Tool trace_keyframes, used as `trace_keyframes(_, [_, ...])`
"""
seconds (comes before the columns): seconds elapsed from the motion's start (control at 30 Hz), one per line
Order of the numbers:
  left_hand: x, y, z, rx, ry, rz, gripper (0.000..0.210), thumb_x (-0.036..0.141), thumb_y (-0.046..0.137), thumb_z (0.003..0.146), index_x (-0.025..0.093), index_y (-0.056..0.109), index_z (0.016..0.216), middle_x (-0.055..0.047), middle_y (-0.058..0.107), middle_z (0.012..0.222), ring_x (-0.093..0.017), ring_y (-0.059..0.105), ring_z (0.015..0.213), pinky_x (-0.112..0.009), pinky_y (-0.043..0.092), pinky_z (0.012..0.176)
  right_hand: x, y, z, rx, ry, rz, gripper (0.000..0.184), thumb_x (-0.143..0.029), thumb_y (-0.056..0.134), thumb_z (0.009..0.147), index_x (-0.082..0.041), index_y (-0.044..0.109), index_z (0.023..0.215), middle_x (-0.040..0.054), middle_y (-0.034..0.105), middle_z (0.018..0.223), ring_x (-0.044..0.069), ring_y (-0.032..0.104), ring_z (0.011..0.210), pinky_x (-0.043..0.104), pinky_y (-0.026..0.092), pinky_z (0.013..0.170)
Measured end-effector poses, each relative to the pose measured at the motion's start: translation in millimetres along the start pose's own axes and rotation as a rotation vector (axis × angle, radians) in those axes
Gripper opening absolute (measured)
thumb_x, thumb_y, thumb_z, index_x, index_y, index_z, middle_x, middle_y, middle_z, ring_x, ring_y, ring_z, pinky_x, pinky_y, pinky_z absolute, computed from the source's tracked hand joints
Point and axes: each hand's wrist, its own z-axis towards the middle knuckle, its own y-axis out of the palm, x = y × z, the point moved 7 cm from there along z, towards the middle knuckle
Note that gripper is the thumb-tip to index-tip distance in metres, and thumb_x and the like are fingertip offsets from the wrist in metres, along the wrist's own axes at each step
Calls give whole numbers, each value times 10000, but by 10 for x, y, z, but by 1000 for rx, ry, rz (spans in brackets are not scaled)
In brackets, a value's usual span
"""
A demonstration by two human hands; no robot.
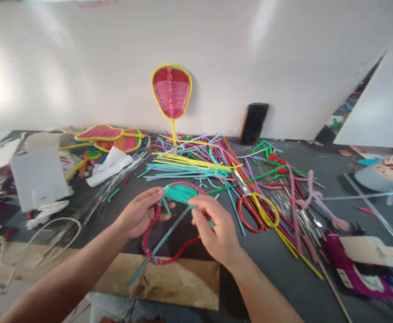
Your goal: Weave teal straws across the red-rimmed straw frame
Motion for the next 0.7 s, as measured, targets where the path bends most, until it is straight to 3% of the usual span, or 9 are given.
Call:
trace_keyframes(0.07, [-58, -123, 42, 46, -25, -49, 147, 250, 666, 763, 157, 556, 797, -16, 634, 702, -138, 636, 677, -300, 581, 621, 46, -174, 49, 149, -21, -158, 204, -331, 499, 888, -230, 599, 1035, 89, 594, 1064, 187, 591, 856, 326, 508, 741])
trace_keyframes(0.13, [-102, -218, 72, 72, -53, -67, 121, 237, 643, 782, 152, 556, 790, -16, 630, 669, -115, 614, 595, -282, 574, 599, 134, -256, 111, 181, 11, -288, 279, -368, 536, 861, -223, 574, 1096, 100, 589, 1106, 219, 569, 954, 348, 494, 782])
trace_keyframes(0.23, [-140, -304, 107, 75, -88, -69, 108, 222, 626, 795, 140, 561, 767, -9, 607, 611, -93, 574, 501, -226, 541, 521, 342, -178, 182, 39, 127, -337, 418, -404, 563, 834, -220, 517, 1206, 100, 585, 1183, 229, 578, 1007, 360, 494, 806])
trace_keyframes(0.37, [-157, -343, 130, 32, -109, -95, 123, 240, 590, 829, 125, 590, 785, -32, 631, 640, -104, 584, 511, -236, 542, 519, 529, -33, 178, -67, 222, -315, 396, -366, 555, 836, -225, 526, 1204, 74, 632, 1155, 226, 602, 1040, 380, 464, 902])
trace_keyframes(0.47, [-164, -310, 105, -43, -148, -139, 151, 236, 529, 865, 113, 615, 885, -91, 680, 769, -145, 633, 618, -299, 565, 603, 557, -24, 171, -41, 227, -237, 363, -351, 536, 858, -225, 524, 1198, 70, 636, 1148, 215, 604, 1045, 377, 460, 924])
trace_keyframes(0.57, [-144, -189, 47, -201, -162, -166, 194, 257, 536, 867, 113, 608, 976, -124, 685, 881, -185, 659, 773, -342, 555, 718, 542, -35, 172, -33, 214, -159, 362, -351, 533, 868, -222, 514, 1205, 76, 626, 1158, 210, 600, 1045, 374, 465, 922])
trace_keyframes(0.7, [-121, -78, -13, -332, -115, -202, 224, 293, 644, 800, 128, 589, 942, -80, 666, 822, -211, 663, 833, -351, 517, 794, 530, -12, 164, -69, 228, -95, 349, -344, 537, 869, -226, 519, 1197, 69, 635, 1133, 204, 609, 1017, 359, 476, 898])
